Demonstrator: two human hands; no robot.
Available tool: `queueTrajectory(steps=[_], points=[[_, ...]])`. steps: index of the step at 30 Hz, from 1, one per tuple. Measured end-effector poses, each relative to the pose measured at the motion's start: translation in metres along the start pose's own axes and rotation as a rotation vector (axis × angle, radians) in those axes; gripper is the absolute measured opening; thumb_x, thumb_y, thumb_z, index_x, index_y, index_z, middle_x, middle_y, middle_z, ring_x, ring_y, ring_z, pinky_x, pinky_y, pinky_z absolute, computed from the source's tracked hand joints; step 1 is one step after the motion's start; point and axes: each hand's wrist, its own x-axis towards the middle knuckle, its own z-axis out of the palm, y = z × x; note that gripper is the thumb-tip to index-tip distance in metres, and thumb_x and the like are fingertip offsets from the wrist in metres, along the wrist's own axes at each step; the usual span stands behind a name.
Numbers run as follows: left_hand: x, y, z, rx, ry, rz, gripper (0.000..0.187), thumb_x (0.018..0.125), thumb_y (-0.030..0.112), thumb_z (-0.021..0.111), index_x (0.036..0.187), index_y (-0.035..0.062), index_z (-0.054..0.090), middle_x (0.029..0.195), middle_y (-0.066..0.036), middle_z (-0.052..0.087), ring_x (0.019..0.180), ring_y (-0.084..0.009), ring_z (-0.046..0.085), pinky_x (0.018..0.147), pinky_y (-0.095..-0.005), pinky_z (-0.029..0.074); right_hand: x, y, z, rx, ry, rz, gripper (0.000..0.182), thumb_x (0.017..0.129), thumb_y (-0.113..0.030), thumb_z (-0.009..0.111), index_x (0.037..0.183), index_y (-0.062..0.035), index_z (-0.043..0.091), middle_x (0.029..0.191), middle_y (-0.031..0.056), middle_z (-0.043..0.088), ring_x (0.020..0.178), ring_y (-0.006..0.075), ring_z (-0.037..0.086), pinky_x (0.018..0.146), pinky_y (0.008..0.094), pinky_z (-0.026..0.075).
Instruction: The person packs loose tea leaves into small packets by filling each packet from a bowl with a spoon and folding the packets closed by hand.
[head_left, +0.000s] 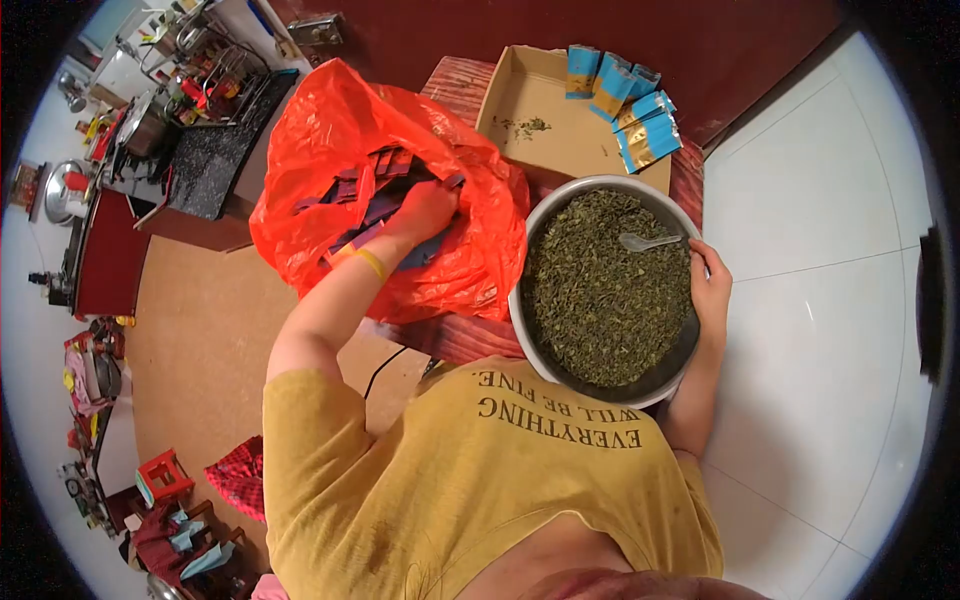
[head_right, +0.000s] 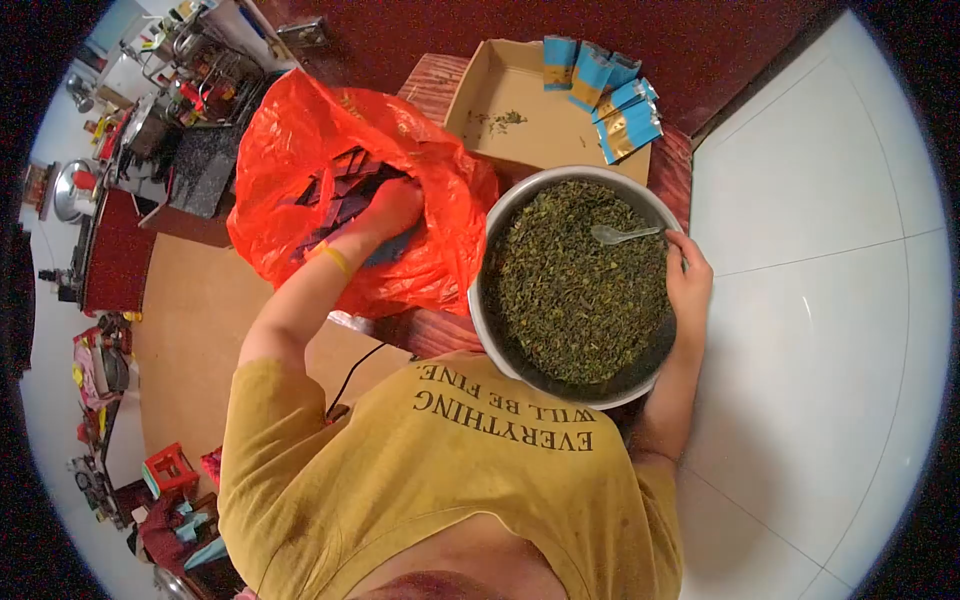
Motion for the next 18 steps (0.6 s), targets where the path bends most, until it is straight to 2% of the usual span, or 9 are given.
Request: queueTrajectory(steps=[1, 2, 3, 5, 9, 13, 14, 17, 18], points=[[0.002, 0.000, -0.005, 0.128, -0.108, 0.069, 0.021, 0.083, 0.014, 0.056, 0.098, 0.0040, 0.066, 0.073, -0.011, 0.070, 0.061, -0.0250, 0.068, 0.049, -0.0396, 0.051, 0.000, 0.001, 0.001, 0.002, 0.019, -0.030, 0.022, 0.096, -0.007, 0.054, 0.113, 0.0000, 0.066, 0.103, 0.0114, 0.070, 0.097, 0.0170, 0.064, 0.089, 0.0290, 0.048], [0.012, 0.020, -0.067, 0.156, -0.254, 0.044, 0.018, 0.083, 0.014, 0.056, 0.093, 0.0056, 0.069, 0.076, -0.009, 0.071, 0.063, -0.0230, 0.069, 0.050, -0.0386, 0.053, 0.000, 0.001, 0.001, 0.005, 0.041, -0.061, 0.022, 0.095, -0.008, 0.054, 0.112, -0.0017, 0.066, 0.100, 0.0126, 0.071, 0.094, 0.0180, 0.065, 0.086, 0.0293, 0.049], [0.014, 0.022, -0.084, 0.158, -0.257, 0.042, 0.018, 0.083, 0.014, 0.056, 0.093, 0.0056, 0.069, 0.076, -0.009, 0.071, 0.063, -0.0230, 0.069, 0.050, -0.0386, 0.053, -0.001, 0.002, 0.002, 0.008, 0.040, -0.062, 0.022, 0.095, -0.008, 0.054, 0.112, -0.0017, 0.066, 0.100, 0.0126, 0.071, 0.094, 0.0180, 0.065, 0.086, 0.0293, 0.049], [0.019, 0.025, -0.108, 0.135, -0.288, 0.045, 0.013, 0.081, 0.014, 0.058, 0.087, 0.0055, 0.065, 0.077, -0.012, 0.070, 0.069, -0.0260, 0.070, 0.060, -0.0384, 0.055, -0.003, 0.002, 0.001, 0.005, 0.032, -0.057, 0.022, 0.095, -0.009, 0.054, 0.112, -0.0018, 0.066, 0.101, 0.0124, 0.071, 0.094, 0.0175, 0.065, 0.086, 0.0294, 0.049], [0.014, 0.043, -0.185, 0.220, -0.318, -0.013, 0.013, 0.083, 0.013, 0.058, 0.089, 0.0034, 0.063, 0.075, -0.013, 0.069, 0.070, -0.0269, 0.070, 0.060, -0.0372, 0.055, -0.004, 0.005, 0.002, 0.044, 0.020, -0.036, 0.022, 0.095, -0.009, 0.055, 0.112, -0.0021, 0.066, 0.101, 0.0124, 0.071, 0.093, 0.0177, 0.065, 0.086, 0.0297, 0.049], [0.000, 0.041, -0.222, 0.118, -0.284, -0.120, 0.015, 0.080, 0.006, 0.058, 0.094, 0.0013, 0.061, 0.076, -0.015, 0.068, 0.073, -0.0316, 0.069, 0.063, -0.0419, 0.055, -0.005, 0.001, 0.001, 0.011, -0.012, -0.020, 0.023, 0.095, -0.009, 0.055, 0.113, -0.0024, 0.066, 0.100, 0.0121, 0.071, 0.093, 0.0176, 0.065, 0.085, 0.0300, 0.049], [-0.001, 0.042, -0.232, 0.047, -0.270, -0.184, 0.017, 0.079, 0.002, 0.057, 0.095, -0.0001, 0.060, 0.077, -0.019, 0.067, 0.073, -0.0363, 0.068, 0.064, -0.0463, 0.054, -0.005, 0.000, 0.000, -0.004, -0.043, 0.005, 0.023, 0.094, -0.009, 0.055, 0.113, -0.0024, 0.066, 0.100, 0.0121, 0.071, 0.093, 0.0176, 0.065, 0.085, 0.0301, 0.049], [-0.005, 0.036, -0.248, 0.009, -0.232, -0.253, 0.010, 0.081, 0.005, 0.057, 0.089, 0.0018, 0.061, 0.077, -0.019, 0.068, 0.075, -0.0340, 0.069, 0.066, -0.0452, 0.055, -0.006, 0.002, 0.000, 0.002, -0.045, 0.003, 0.022, 0.094, -0.010, 0.055, 0.112, -0.0021, 0.066, 0.099, 0.0119, 0.071, 0.091, 0.0181, 0.066, 0.083, 0.0293, 0.050], [-0.007, 0.032, -0.253, -0.075, -0.204, -0.301, 0.013, 0.079, 0.001, 0.054, 0.091, -0.0004, 0.060, 0.078, -0.023, 0.066, 0.077, -0.0398, 0.067, 0.070, -0.0496, 0.053, -0.005, 0.004, 0.002, 0.000, -0.036, 0.018, 0.022, 0.094, -0.010, 0.055, 0.112, -0.0021, 0.066, 0.099, 0.0119, 0.071, 0.091, 0.0181, 0.066, 0.083, 0.0293, 0.050]])
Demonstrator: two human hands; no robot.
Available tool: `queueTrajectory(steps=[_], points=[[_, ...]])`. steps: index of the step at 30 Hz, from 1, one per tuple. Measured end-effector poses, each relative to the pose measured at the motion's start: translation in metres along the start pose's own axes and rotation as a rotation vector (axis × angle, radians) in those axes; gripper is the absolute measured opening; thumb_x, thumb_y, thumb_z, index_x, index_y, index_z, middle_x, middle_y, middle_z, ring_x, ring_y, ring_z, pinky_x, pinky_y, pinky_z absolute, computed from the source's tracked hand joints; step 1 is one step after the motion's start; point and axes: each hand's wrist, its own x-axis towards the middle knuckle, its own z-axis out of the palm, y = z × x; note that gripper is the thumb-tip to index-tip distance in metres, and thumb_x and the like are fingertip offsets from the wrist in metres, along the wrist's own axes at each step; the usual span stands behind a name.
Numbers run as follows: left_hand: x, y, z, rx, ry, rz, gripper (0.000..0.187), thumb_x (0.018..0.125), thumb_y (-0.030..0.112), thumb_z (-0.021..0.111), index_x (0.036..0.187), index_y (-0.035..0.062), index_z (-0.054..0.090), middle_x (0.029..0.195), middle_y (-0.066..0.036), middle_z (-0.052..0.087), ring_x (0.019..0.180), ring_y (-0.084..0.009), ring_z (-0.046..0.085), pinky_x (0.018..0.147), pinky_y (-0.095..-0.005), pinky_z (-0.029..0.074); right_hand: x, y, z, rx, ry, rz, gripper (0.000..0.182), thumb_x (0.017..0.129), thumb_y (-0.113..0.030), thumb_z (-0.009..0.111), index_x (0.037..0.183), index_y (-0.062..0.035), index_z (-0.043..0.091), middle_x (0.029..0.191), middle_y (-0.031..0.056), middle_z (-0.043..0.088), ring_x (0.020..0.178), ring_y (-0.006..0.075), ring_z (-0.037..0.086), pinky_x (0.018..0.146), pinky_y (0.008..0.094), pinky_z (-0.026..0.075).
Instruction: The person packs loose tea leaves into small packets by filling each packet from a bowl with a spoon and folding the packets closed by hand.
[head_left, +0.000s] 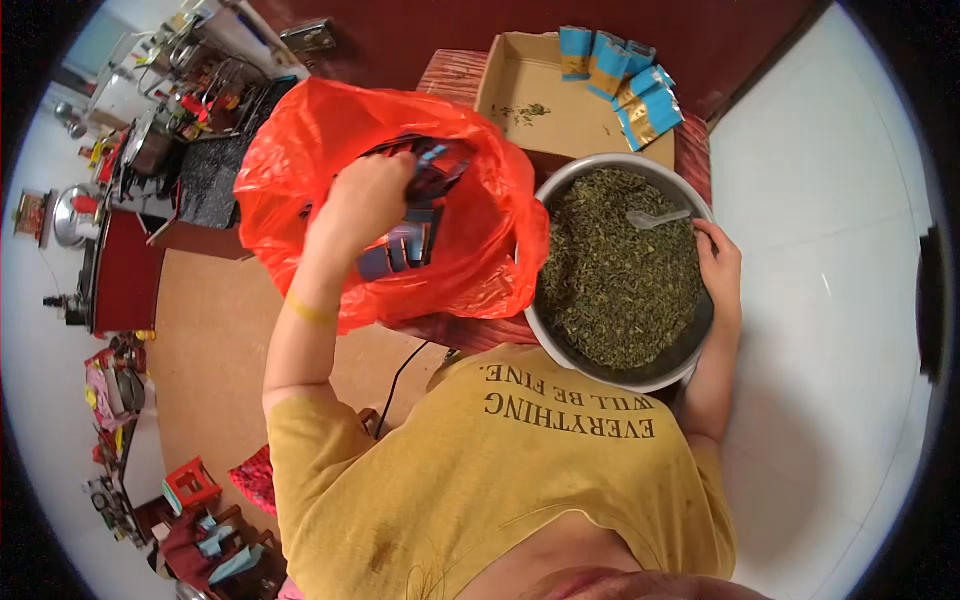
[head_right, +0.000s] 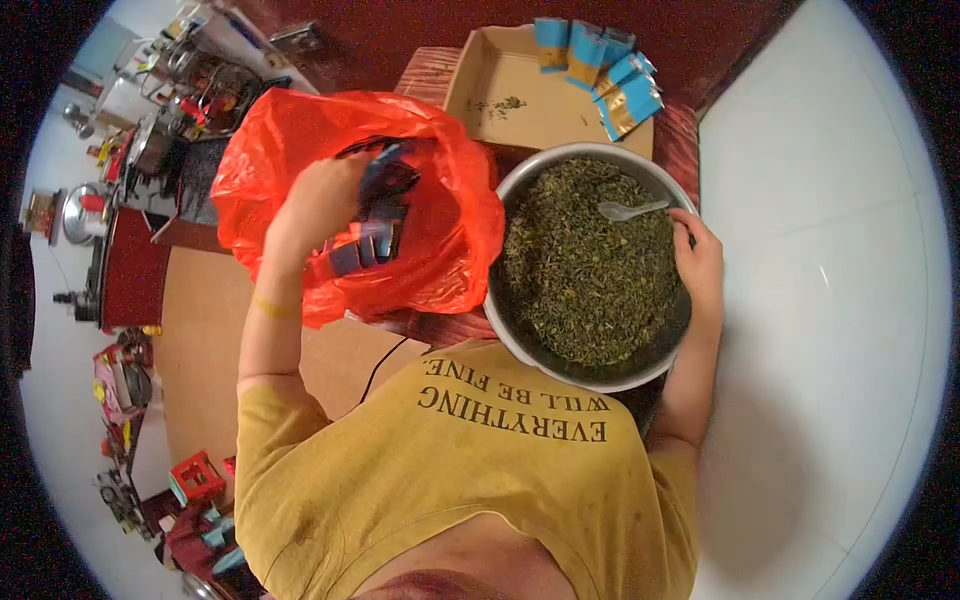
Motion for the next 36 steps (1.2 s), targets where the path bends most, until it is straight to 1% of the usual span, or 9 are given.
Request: queueTrajectory(steps=[11, 15, 17, 19, 21, 22, 24, 29, 36], points=[[-0.025, 0.087, -0.072, -0.400, 0.358, 0.157, 0.038, 0.080, -0.003, 0.059, 0.119, -0.0008, 0.060, 0.090, -0.024, 0.066, 0.077, -0.0396, 0.065, 0.066, -0.0451, 0.051, -0.002, -0.041, -0.014, 0.159, 0.006, 0.006, 0.020, 0.096, -0.008, 0.057, 0.111, 0.0019, 0.065, 0.099, 0.0081, 0.071, 0.092, 0.0133, 0.067, 0.082, 0.0261, 0.052], [-0.003, 0.131, -0.069, -0.660, 0.413, 0.373, 0.034, 0.081, -0.004, 0.063, 0.115, -0.0009, 0.062, 0.085, -0.020, 0.064, 0.069, -0.0290, 0.062, 0.062, -0.0375, 0.050, 0.002, -0.079, -0.011, -0.017, -0.326, -0.075, 0.023, 0.092, -0.011, 0.061, 0.114, -0.0026, 0.063, 0.101, 0.0115, 0.069, 0.094, 0.0185, 0.067, 0.080, 0.0315, 0.052], [0.008, 0.150, -0.066, -0.755, 0.514, 0.433, 0.022, 0.086, 0.002, 0.066, 0.107, -0.0020, 0.066, 0.066, -0.015, 0.059, 0.053, -0.0116, 0.055, 0.054, -0.0281, 0.045, 0.001, -0.080, 0.012, -0.073, -0.394, -0.407, 0.029, 0.093, -0.019, 0.062, 0.119, -0.0045, 0.061, 0.113, 0.0159, 0.066, 0.103, 0.0302, 0.064, 0.087, 0.0380, 0.050], [0.017, 0.165, -0.055, -0.922, 0.304, 0.391, 0.030, 0.085, -0.001, 0.063, 0.114, -0.0021, 0.064, 0.087, -0.023, 0.068, 0.067, -0.0328, 0.068, 0.061, -0.0350, 0.052, -0.007, -0.091, 0.041, -0.292, -0.492, -0.429, 0.041, 0.090, -0.040, 0.063, 0.120, -0.0105, 0.061, 0.108, 0.0141, 0.067, 0.100, 0.0366, 0.063, 0.085, 0.0435, 0.051], [0.030, 0.176, -0.029, -0.987, 0.288, 0.408, 0.027, 0.086, 0.000, 0.063, 0.113, -0.0027, 0.063, 0.084, -0.022, 0.067, 0.064, -0.0290, 0.067, 0.060, -0.0334, 0.051, -0.019, -0.117, 0.057, -0.312, -0.673, -0.448, 0.047, 0.089, -0.046, 0.062, 0.124, -0.0141, 0.060, 0.110, 0.0129, 0.065, 0.100, 0.0347, 0.063, 0.085, 0.0433, 0.051], [0.036, 0.178, -0.018, -1.056, 0.278, 0.408, 0.025, 0.087, 0.001, 0.063, 0.112, -0.0032, 0.063, 0.080, -0.021, 0.067, 0.062, -0.0251, 0.066, 0.059, -0.0318, 0.050, -0.023, -0.114, 0.067, -0.310, -0.666, -0.440, 0.047, 0.089, -0.046, 0.062, 0.124, -0.0141, 0.060, 0.110, 0.0129, 0.065, 0.100, 0.0347, 0.063, 0.085, 0.0433, 0.051], [0.042, 0.177, -0.005, -1.106, 0.233, 0.360, 0.024, 0.088, 0.002, 0.063, 0.111, -0.0038, 0.063, 0.077, -0.018, 0.066, 0.061, -0.0208, 0.064, 0.059, -0.0308, 0.050, -0.028, -0.102, 0.091, -0.391, -0.260, -0.908, 0.050, 0.085, -0.044, 0.065, 0.126, -0.0163, 0.059, 0.109, 0.0117, 0.063, 0.103, 0.0327, 0.062, 0.087, 0.0440, 0.050], [0.044, 0.160, 0.011, -1.301, 0.114, 0.145, 0.021, 0.093, 0.008, 0.061, 0.111, -0.0046, 0.062, 0.084, -0.005, 0.067, 0.076, -0.0076, 0.056, 0.070, -0.0256, 0.050, -0.012, -0.094, 0.072, -0.407, -0.526, -0.530, 0.050, 0.076, -0.033, 0.071, 0.123, -0.0163, 0.061, 0.117, 0.0109, 0.062, 0.114, 0.0314, 0.057, 0.096, 0.0453, 0.045], [0.050, 0.144, 0.056, -1.508, 0.099, -0.007, 0.017, 0.093, 0.006, 0.061, 0.108, -0.0022, 0.064, 0.091, -0.002, 0.067, 0.081, -0.0072, 0.057, 0.073, -0.0260, 0.050, -0.007, -0.092, 0.028, -0.512, -0.327, -0.465, 0.050, 0.074, -0.027, 0.075, 0.116, -0.0046, 0.062, 0.124, 0.0163, 0.058, 0.116, 0.0373, 0.053, 0.105, 0.0465, 0.035]])
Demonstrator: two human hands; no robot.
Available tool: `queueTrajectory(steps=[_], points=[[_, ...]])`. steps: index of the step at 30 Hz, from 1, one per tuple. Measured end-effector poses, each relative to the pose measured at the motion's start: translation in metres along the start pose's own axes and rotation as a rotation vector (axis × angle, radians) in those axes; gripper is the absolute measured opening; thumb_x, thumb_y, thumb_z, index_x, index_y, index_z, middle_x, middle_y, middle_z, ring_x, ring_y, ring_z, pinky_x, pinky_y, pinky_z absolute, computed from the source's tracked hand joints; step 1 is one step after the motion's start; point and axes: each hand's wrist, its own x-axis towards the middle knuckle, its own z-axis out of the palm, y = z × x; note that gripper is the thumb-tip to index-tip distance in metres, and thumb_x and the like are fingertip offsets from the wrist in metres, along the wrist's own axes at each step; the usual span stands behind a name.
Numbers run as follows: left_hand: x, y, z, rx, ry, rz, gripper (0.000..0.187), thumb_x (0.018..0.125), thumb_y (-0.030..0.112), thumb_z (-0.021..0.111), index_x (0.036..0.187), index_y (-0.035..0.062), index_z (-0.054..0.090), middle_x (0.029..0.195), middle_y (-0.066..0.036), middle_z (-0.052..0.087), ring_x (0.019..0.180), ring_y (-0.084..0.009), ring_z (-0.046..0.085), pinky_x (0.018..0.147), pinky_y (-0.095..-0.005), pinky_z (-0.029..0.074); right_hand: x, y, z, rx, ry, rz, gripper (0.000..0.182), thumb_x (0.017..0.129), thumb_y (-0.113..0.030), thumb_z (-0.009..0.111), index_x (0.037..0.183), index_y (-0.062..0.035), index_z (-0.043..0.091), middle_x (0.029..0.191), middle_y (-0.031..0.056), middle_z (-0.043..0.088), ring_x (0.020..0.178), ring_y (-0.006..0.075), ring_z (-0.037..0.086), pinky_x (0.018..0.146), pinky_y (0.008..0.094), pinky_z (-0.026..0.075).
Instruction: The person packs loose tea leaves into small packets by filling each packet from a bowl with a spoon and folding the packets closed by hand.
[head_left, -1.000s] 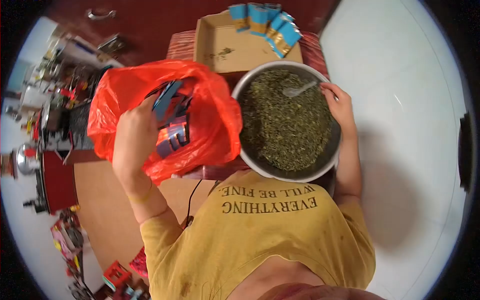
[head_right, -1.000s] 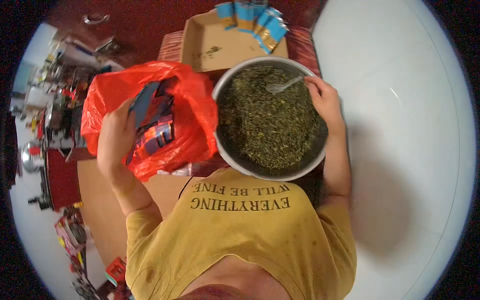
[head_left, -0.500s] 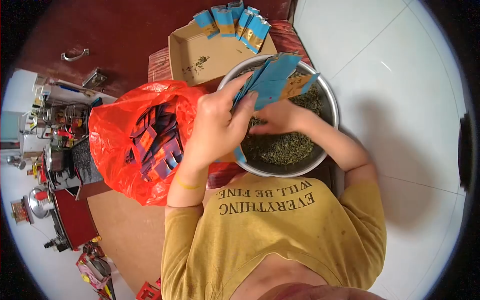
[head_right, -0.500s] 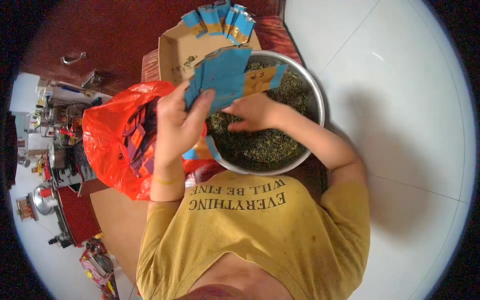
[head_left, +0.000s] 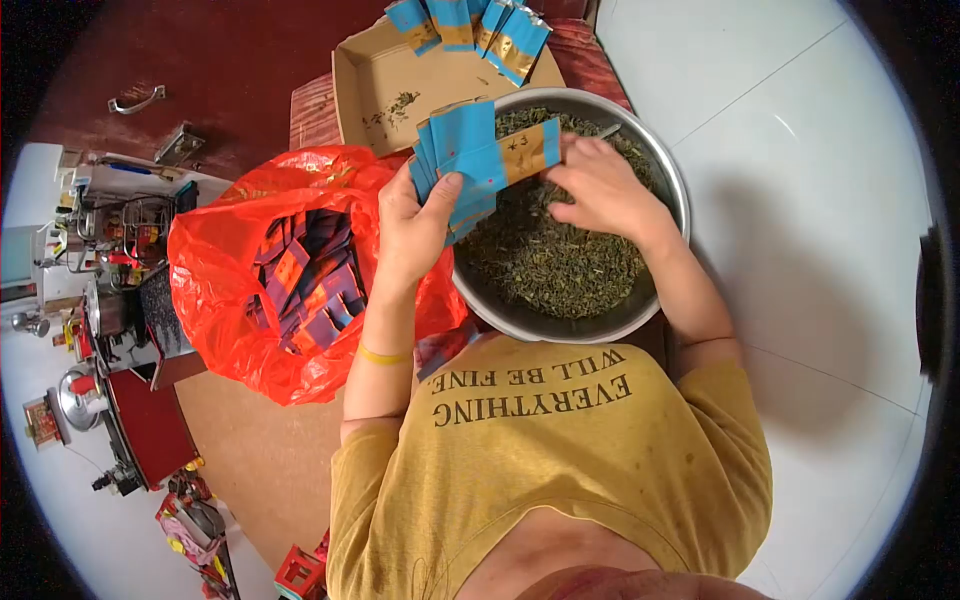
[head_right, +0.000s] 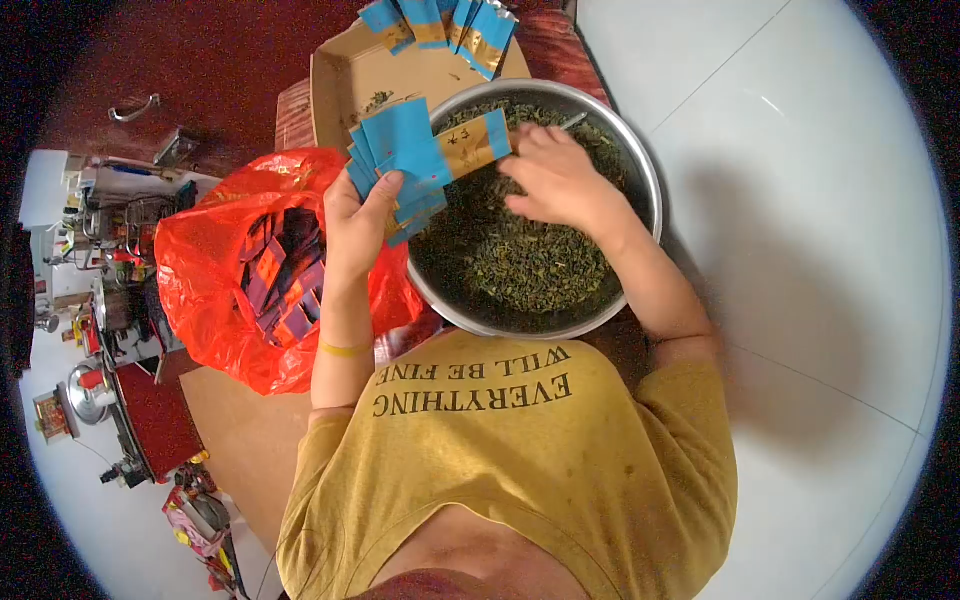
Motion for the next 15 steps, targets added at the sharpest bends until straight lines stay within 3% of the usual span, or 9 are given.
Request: queueTrajectory(steps=[3, 5, 7, 9, 11, 12, 13, 15], points=[[0.007, -0.018, -0.001, -0.072, 0.023, -0.053, 0.018, 0.092, 0.004, 0.060, 0.109, -0.0019, 0.063, 0.092, -0.002, 0.067, 0.079, -0.0079, 0.058, 0.073, -0.0261, 0.051, -0.008, 0.001, -0.006, 0.083, 0.086, 0.041, 0.056, 0.076, -0.031, 0.075, 0.122, -0.0044, 0.058, 0.125, 0.0177, 0.056, 0.117, 0.0357, 0.052, 0.103, 0.0453, 0.038], [0.007, -0.015, 0.005, -0.101, -0.028, -0.083, 0.020, 0.090, 0.003, 0.060, 0.109, -0.0021, 0.062, 0.091, -0.002, 0.067, 0.079, -0.0084, 0.059, 0.072, -0.0265, 0.051, -0.011, -0.006, -0.021, 0.346, -0.036, 0.237, 0.060, 0.080, -0.032, 0.074, 0.128, -0.0008, 0.053, 0.122, 0.0192, 0.059, 0.116, 0.0363, 0.055, 0.098, 0.0414, 0.045], [0.005, -0.022, 0.005, -0.127, -0.055, -0.123, 0.022, 0.088, 0.003, 0.060, 0.109, -0.0022, 0.062, 0.091, -0.002, 0.066, 0.079, -0.0090, 0.059, 0.071, -0.0269, 0.051, -0.016, 0.000, -0.017, 0.388, -0.002, 0.289, 0.058, 0.084, -0.028, 0.073, 0.129, -0.0002, 0.052, 0.123, 0.0166, 0.061, 0.115, 0.0294, 0.058, 0.097, 0.0366, 0.046], [0.008, -0.030, 0.003, -0.048, -0.313, -0.268, 0.028, 0.090, 0.005, 0.061, 0.117, -0.0003, 0.058, 0.099, -0.004, 0.067, 0.085, -0.0104, 0.061, 0.077, -0.0254, 0.050, -0.013, 0.006, -0.009, 0.932, 0.074, 0.273, 0.047, 0.088, -0.017, 0.071, 0.129, 0.0006, 0.054, 0.118, 0.0086, 0.064, 0.109, 0.0141, 0.058, 0.095, 0.0300, 0.046], [0.004, -0.016, 0.012, -0.014, -0.346, -0.309, 0.030, 0.089, 0.006, 0.062, 0.118, -0.0002, 0.057, 0.098, -0.004, 0.067, 0.084, -0.0106, 0.062, 0.077, -0.0255, 0.050, -0.010, -0.008, -0.002, 1.467, 0.213, 0.373, 0.043, 0.090, -0.016, 0.070, 0.126, 0.0011, 0.056, 0.115, 0.0077, 0.064, 0.105, 0.0135, 0.060, 0.095, 0.0298, 0.047], [0.002, -0.012, 0.017, 0.016, -0.403, -0.346, 0.033, 0.089, 0.007, 0.063, 0.120, -0.0001, 0.056, 0.097, -0.005, 0.068, 0.084, -0.0108, 0.062, 0.077, -0.0255, 0.051, -0.007, -0.010, 0.003, 1.475, 0.201, 0.367, 0.043, 0.090, -0.016, 0.070, 0.126, 0.0011, 0.056, 0.115, 0.0077, 0.064, 0.105, 0.0135, 0.060, 0.095, 0.0298, 0.047], [-0.001, -0.017, 0.021, -0.048, -0.421, -0.326, 0.042, 0.087, 0.008, 0.066, 0.126, -0.0006, 0.053, 0.104, -0.009, 0.066, 0.092, -0.0149, 0.062, 0.083, -0.0296, 0.051, -0.005, -0.012, 0.010, 1.436, 0.172, 0.386, 0.041, 0.091, -0.015, 0.069, 0.125, 0.0012, 0.056, 0.115, 0.0072, 0.065, 0.105, 0.0127, 0.060, 0.094, 0.0291, 0.047], [-0.007, -0.027, 0.030, 0.208, -0.312, 0.024, 0.048, 0.088, 0.010, 0.066, 0.131, -0.0024, 0.048, 0.114, -0.017, 0.063, 0.107, -0.0239, 0.062, 0.091, -0.0347, 0.050, -0.003, -0.014, 0.015, 1.402, 0.130, 0.406, 0.038, 0.091, -0.015, 0.068, 0.124, 0.0014, 0.057, 0.115, 0.0067, 0.065, 0.104, 0.0118, 0.060, 0.094, 0.0283, 0.047]])
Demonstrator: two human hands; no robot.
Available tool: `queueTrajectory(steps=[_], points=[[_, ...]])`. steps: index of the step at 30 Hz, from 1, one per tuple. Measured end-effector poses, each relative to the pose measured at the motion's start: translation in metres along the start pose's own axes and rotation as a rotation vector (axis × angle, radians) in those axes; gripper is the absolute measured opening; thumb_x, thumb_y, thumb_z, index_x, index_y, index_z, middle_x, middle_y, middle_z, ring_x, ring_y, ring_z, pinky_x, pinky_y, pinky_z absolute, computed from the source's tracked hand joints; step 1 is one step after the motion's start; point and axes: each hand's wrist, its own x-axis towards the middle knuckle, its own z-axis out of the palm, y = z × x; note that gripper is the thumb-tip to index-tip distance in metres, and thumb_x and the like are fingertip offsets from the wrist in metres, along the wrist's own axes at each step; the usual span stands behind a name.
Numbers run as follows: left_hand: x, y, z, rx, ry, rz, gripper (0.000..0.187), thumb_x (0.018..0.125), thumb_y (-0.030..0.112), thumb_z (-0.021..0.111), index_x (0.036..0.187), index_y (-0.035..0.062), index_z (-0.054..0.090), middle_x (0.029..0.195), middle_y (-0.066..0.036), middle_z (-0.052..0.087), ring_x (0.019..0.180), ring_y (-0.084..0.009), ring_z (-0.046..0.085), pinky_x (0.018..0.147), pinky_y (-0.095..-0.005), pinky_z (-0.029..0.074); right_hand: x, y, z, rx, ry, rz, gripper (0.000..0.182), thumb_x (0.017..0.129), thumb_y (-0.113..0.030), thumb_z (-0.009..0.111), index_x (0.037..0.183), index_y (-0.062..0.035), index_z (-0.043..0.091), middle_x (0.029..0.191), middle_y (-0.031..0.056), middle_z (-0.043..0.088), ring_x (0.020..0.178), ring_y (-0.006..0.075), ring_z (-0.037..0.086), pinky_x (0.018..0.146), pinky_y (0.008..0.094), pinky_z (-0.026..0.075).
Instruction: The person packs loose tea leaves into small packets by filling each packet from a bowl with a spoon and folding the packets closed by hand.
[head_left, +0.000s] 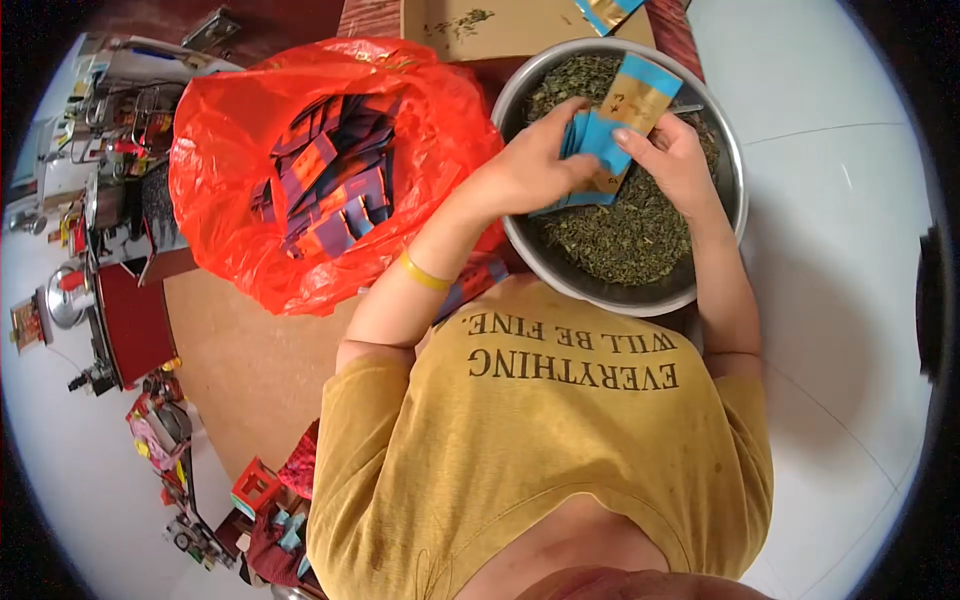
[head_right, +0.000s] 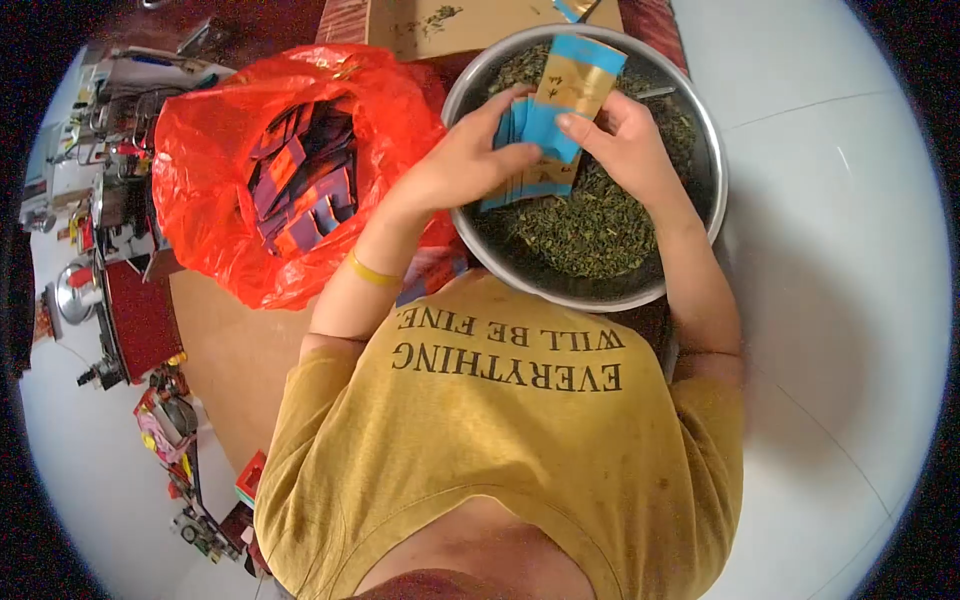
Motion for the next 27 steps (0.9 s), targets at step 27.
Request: queueTrajectory(steps=[27], points=[[-0.120, 0.065, -0.077, 0.370, -0.398, -0.034, 0.027, 0.092, 0.009, 0.056, 0.116, 0.0014, 0.063, 0.076, -0.017, 0.068, 0.066, -0.0296, 0.067, 0.061, -0.0384, 0.052, -0.005, -0.017, -0.006, -0.465, -0.343, -0.145, 0.051, 0.083, -0.014, 0.071, 0.129, 0.0000, 0.054, 0.119, 0.0103, 0.063, 0.108, 0.0187, 0.058, 0.098, 0.0331, 0.045]])
